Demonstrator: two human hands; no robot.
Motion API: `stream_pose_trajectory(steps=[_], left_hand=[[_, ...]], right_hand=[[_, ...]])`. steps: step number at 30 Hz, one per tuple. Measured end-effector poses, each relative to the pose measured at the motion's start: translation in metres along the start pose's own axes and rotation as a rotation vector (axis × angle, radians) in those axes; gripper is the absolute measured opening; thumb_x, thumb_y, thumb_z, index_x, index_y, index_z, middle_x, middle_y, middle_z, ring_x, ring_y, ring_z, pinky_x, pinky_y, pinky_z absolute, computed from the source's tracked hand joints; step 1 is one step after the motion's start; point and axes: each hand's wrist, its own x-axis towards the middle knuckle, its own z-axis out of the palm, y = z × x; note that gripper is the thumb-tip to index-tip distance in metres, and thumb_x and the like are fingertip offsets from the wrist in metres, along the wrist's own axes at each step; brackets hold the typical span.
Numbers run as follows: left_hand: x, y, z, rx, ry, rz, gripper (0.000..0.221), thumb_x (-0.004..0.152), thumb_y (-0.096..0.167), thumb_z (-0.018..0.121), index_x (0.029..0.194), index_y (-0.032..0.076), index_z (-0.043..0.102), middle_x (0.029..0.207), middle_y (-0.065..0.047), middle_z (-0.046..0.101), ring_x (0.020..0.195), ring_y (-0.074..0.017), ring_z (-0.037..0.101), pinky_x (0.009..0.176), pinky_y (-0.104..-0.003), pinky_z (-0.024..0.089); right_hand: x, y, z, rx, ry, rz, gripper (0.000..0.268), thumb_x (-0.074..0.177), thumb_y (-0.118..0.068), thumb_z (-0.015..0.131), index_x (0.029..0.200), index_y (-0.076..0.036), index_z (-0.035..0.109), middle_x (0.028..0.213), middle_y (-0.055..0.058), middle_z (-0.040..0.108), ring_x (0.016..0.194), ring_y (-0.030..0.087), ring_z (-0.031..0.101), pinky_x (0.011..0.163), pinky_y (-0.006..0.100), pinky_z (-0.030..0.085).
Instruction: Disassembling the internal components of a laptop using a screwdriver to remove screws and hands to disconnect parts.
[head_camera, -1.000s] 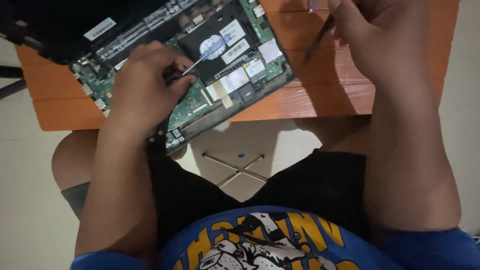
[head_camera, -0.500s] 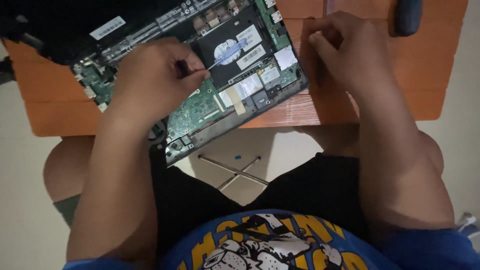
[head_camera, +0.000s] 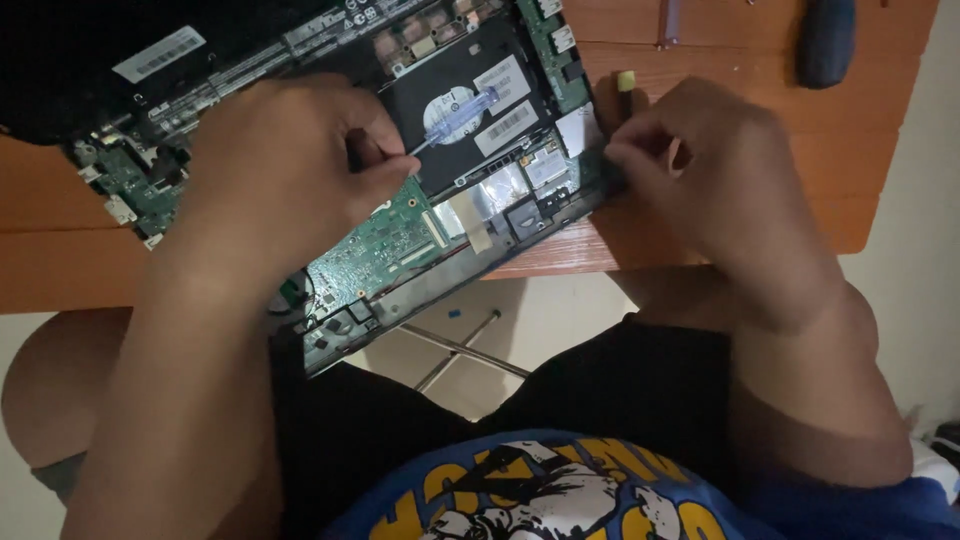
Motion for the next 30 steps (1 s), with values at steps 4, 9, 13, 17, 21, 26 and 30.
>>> stream_pose_trajectory(steps=[4, 9, 13, 17, 21, 26, 30], left_hand=[[0.0, -0.004, 0.002, 0.018, 0.038, 0.072, 0.013, 0.094, 0.035, 0.086, 0.09, 0.024, 0.081, 0.081, 0.008, 0.075, 0.071, -0.0144, 0.068, 0.05, -0.039, 0.045], [0.0, -0.003, 0.002, 0.007, 0.027, 0.06, 0.013, 0.095, 0.034, 0.086, 0.09, 0.023, 0.081, 0.081, 0.007, 0.075, 0.071, -0.0155, 0.069, 0.052, -0.04, 0.047], [-0.001, -0.003, 0.004, 0.023, 0.051, 0.094, 0.014, 0.094, 0.034, 0.087, 0.091, 0.022, 0.08, 0.08, 0.006, 0.075, 0.069, -0.0161, 0.069, 0.048, -0.039, 0.046], [0.002, 0.002, -0.002, -0.007, 0.005, 0.016, 0.012, 0.093, 0.032, 0.084, 0.088, 0.023, 0.08, 0.078, 0.006, 0.074, 0.069, -0.016, 0.068, 0.054, -0.039, 0.047], [0.002, 0.003, -0.002, -0.009, 0.003, 0.028, 0.012, 0.092, 0.03, 0.083, 0.082, 0.024, 0.079, 0.08, 0.007, 0.073, 0.07, -0.015, 0.066, 0.053, -0.038, 0.046], [0.001, 0.001, -0.001, -0.017, 0.003, 0.044, 0.014, 0.094, 0.03, 0.081, 0.081, 0.024, 0.079, 0.078, 0.007, 0.072, 0.067, -0.0154, 0.066, 0.053, -0.039, 0.045], [0.003, 0.002, -0.003, -0.025, -0.049, 0.008, 0.013, 0.094, 0.029, 0.077, 0.082, 0.025, 0.078, 0.077, 0.009, 0.069, 0.069, -0.0161, 0.064, 0.055, -0.04, 0.044]], right_hand=[[-0.001, -0.002, 0.009, 0.013, -0.012, -0.106, 0.012, 0.099, 0.002, 0.084, 0.108, 0.003, 0.076, 0.097, 0.015, 0.064, 0.08, 0.024, 0.061, 0.071, 0.034, 0.048], [-0.001, -0.011, 0.016, -0.072, 0.03, -0.048, 0.012, 0.098, -0.002, 0.085, 0.104, 0.003, 0.076, 0.096, 0.015, 0.067, 0.082, 0.026, 0.062, 0.07, 0.036, 0.049], [-0.006, -0.005, 0.025, -0.122, 0.082, -0.098, 0.011, 0.099, -0.001, 0.087, 0.103, 0.002, 0.077, 0.098, 0.016, 0.067, 0.087, 0.029, 0.065, 0.071, 0.038, 0.05], [-0.005, -0.006, 0.031, -0.213, 0.124, -0.048, 0.009, 0.101, -0.005, 0.082, 0.098, -0.002, 0.075, 0.096, 0.013, 0.064, 0.083, 0.029, 0.062, 0.062, 0.039, 0.049], [-0.007, -0.006, 0.037, -0.259, 0.148, -0.044, 0.008, 0.1, -0.004, 0.078, 0.094, -0.002, 0.072, 0.095, 0.012, 0.065, 0.084, 0.03, 0.063, 0.059, 0.04, 0.049], [-0.01, -0.017, 0.028, -0.209, 0.168, -0.135, 0.009, 0.101, 0.007, 0.075, 0.097, 0.002, 0.069, 0.096, 0.016, 0.065, 0.087, 0.033, 0.062, 0.068, 0.042, 0.048], [-0.012, -0.048, 0.016, -0.126, 0.104, -0.186, 0.009, 0.1, 0.01, 0.069, 0.098, 0.003, 0.064, 0.094, 0.018, 0.065, 0.084, 0.032, 0.06, 0.067, 0.042, 0.046]])
